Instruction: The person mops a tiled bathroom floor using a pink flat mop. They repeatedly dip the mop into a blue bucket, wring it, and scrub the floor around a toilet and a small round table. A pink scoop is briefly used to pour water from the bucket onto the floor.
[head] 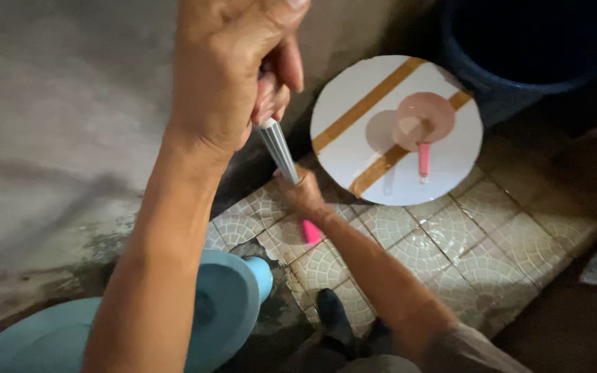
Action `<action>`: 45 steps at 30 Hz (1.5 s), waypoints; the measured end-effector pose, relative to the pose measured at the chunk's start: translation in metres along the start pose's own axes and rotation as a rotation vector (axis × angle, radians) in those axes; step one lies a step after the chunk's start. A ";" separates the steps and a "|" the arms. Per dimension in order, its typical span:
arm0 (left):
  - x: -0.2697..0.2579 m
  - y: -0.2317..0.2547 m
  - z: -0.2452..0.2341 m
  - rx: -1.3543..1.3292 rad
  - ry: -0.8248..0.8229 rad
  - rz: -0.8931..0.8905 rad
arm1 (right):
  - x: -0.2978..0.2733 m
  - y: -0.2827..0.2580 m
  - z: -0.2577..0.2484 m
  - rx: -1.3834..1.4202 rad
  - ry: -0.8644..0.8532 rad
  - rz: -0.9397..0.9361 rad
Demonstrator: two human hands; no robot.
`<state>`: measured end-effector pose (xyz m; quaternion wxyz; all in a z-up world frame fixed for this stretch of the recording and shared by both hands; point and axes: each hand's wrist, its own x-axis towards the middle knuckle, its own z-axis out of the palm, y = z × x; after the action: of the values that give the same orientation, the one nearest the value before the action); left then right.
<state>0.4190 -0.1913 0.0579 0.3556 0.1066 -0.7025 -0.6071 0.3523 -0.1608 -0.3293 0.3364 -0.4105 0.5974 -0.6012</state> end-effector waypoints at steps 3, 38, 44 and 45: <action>-0.017 -0.014 -0.028 -0.013 0.137 0.021 | 0.033 0.012 -0.006 -0.101 0.002 -0.116; -0.027 -0.019 -0.077 0.387 0.356 -0.101 | 0.005 0.023 0.087 0.022 -0.429 0.124; -0.018 -0.035 -0.027 0.309 0.198 -0.008 | -0.013 0.038 0.028 -0.005 -0.380 -0.164; -0.010 -0.038 -0.019 0.330 0.151 0.052 | -0.010 0.042 0.004 -0.061 -0.348 -0.210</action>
<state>0.4274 -0.2089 0.0189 0.4007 0.1906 -0.7665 -0.4643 0.3565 -0.1558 -0.3719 0.3575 -0.5780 0.5022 -0.5348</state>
